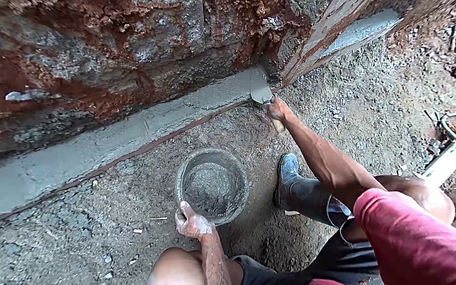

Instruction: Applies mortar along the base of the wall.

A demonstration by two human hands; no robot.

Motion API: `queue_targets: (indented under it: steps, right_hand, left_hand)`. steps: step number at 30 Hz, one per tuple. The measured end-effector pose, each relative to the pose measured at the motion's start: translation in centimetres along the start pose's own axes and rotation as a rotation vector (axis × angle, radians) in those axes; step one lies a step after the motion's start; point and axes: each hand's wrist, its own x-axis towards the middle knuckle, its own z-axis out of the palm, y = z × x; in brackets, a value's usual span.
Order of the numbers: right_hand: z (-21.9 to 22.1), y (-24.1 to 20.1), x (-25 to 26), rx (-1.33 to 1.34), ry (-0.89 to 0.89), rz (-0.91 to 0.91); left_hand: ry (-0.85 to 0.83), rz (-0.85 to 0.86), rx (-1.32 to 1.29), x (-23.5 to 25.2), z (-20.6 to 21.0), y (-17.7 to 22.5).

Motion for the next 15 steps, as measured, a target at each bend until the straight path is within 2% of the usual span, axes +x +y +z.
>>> queue_targets:
  steps: [3,6,9,12,15]
  right_hand:
    - [2.1,-1.0,-1.8,0.094,-0.074,-0.056]
    - [3.8,-3.1,-4.1,-0.009,-0.182,-0.156]
    - [3.3,-3.4,-3.8,-0.007,-0.103,-0.136]
    - [0.8,-2.3,-1.1,0.089,0.020,-0.018]
    - [-1.2,-1.4,1.1,0.107,0.049,0.025]
  left_hand:
    - [-0.003,0.005,0.000,0.0,0.0,-0.2]
    - [-0.001,-0.001,-0.014,0.0,0.0,0.0]
    - [0.000,0.000,-0.021,0.0,-0.1,-0.1]
    - [-0.001,-0.005,-0.027,-0.1,0.0,0.0]
    - [0.007,-0.006,-0.019,-0.1,0.0,0.1]
